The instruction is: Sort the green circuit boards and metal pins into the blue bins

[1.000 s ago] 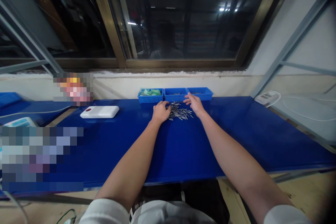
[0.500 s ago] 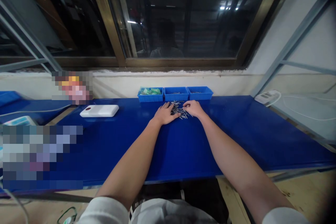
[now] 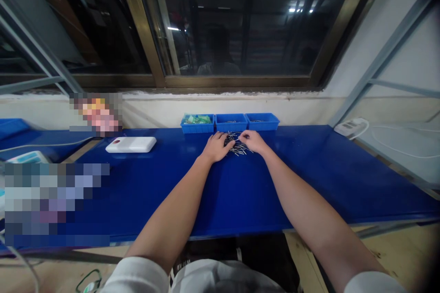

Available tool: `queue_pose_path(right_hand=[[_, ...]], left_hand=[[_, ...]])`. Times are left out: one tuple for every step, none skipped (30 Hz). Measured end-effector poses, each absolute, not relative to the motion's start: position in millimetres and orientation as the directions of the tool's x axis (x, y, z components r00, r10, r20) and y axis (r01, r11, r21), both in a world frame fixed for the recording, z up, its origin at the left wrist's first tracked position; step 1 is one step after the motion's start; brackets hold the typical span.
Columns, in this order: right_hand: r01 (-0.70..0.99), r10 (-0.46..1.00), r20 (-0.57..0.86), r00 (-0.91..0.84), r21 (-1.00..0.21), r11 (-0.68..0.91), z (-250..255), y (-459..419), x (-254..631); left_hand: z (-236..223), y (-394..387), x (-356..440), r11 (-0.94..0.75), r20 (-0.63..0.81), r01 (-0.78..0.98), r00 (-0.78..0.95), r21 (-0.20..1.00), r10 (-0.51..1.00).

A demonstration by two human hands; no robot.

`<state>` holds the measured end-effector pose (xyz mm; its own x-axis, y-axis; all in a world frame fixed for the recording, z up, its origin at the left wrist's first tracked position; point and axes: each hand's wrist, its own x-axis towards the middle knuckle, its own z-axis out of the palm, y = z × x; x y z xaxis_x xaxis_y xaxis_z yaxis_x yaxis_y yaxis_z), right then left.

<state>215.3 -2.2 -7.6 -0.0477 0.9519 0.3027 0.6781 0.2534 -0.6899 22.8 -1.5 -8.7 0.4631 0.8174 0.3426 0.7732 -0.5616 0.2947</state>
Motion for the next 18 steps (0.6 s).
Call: queue_pose_path(right_hand=[[0.675, 0.946, 0.324, -0.03, -0.692, 0.258, -6.5, -2.8, 214.0], [0.671, 0.938, 0.346, -0.02, -0.691, 0.269, -5.1, -3.7, 212.5], [0.666, 0.931, 0.365, -0.021, -0.689, 0.285, -3.5, -4.8, 210.7], [0.66, 0.926, 0.377, -0.03, -0.688, 0.302, -1.9, -5.8, 208.9], [0.65, 0.922, 0.384, -0.044, -0.69, 0.318, -0.5, -6.8, 207.2], [0.638, 0.92, 0.388, -0.057, -0.694, 0.333, 0.6, -7.6, 205.6], [0.625, 0.917, 0.393, -0.065, -0.701, 0.344, 1.4, -8.1, 204.2], [0.606, 0.915, 0.397, -0.067, -0.712, 0.353, 1.8, -8.4, 203.2], [0.579, 0.915, 0.398, -0.064, -0.732, 0.359, 1.8, -8.4, 202.4], [0.539, 0.917, 0.394, -0.058, -0.761, 0.361, 1.6, -8.3, 201.8], [0.485, 0.923, 0.381, -0.053, -0.798, 0.357, 1.1, -8.1, 201.5], [0.42, 0.931, 0.362, -0.045, -0.839, 0.346, 0.5, -7.9, 201.2], [0.349, 0.941, 0.336, -0.036, -0.878, 0.327, 0.0, -7.9, 200.9], [0.278, 0.951, 0.308, -0.027, -0.912, 0.303, -0.4, -8.0, 200.7], [0.212, 0.959, 0.283, -0.019, -0.936, 0.28, -0.6, -8.2, 200.5], [0.156, 0.965, 0.263, -0.017, -0.952, 0.262, -0.6, -8.6, 200.3], [0.111, 0.968, 0.249, -0.02, -0.962, 0.25, -0.3, -9.0, 200.2], [0.076, 0.97, 0.242, -0.027, -0.967, 0.243, 0.1, -9.3, 200.2]], left_hand=[[-6.8, -1.8, 23.3, -0.582, 0.383, 0.761, 0.466, 0.288, 0.798], [-4.6, -2.5, 24.0, -0.6, 0.413, 0.749, 0.47, 0.28, 0.78], [-2.2, -3.4, 24.6, -0.615, 0.431, 0.74, 0.477, 0.273, 0.766], [0.2, -4.6, 25.3, -0.624, 0.438, 0.734, 0.484, 0.267, 0.758], [2.3, -5.8, 25.9, -0.63, 0.436, 0.73, 0.492, 0.265, 0.754], [4.1, -7.0, 26.4, -0.635, 0.433, 0.726, 0.499, 0.265, 0.751], [5.5, -8.0, 26.9, -0.641, 0.431, 0.719, 0.506, 0.268, 0.747], [6.4, -8.7, 27.1, -0.646, 0.434, 0.713, 0.508, 0.273, 0.744], [6.9, -9.1, 27.3, -0.649, 0.443, 0.707, 0.504, 0.28, 0.741], [7.0, -9.2, 27.3, -0.648, 0.455, 0.705, 0.494, 0.289, 0.741], [6.8, -8.9, 27.1, -0.641, 0.465, 0.707, 0.479, 0.297, 0.744], [6.4, -8.5, 26.9, -0.632, 0.471, 0.713, 0.464, 0.304, 0.75], [6.0, -7.9, 26.5, -0.622, 0.471, 0.719, 0.452, 0.31, 0.757], [5.5, -7.4, 26.1, -0.614, 0.47, 0.724, 0.443, 0.314, 0.764], [5.0, -6.9, 25.8, -0.608, 0.47, 0.728, 0.437, 0.316, 0.767], [4.7, -6.6, 25.5, -0.606, 0.472, 0.73, 0.433, 0.316, 0.768], [4.5, -6.4, 25.3, -0.606, 0.477, 0.73, 0.43, 0.316, 0.767], [4.4, -6.4, 25.2, -0.605, 0.48, 0.731, 0.427, 0.316, 0.766]])
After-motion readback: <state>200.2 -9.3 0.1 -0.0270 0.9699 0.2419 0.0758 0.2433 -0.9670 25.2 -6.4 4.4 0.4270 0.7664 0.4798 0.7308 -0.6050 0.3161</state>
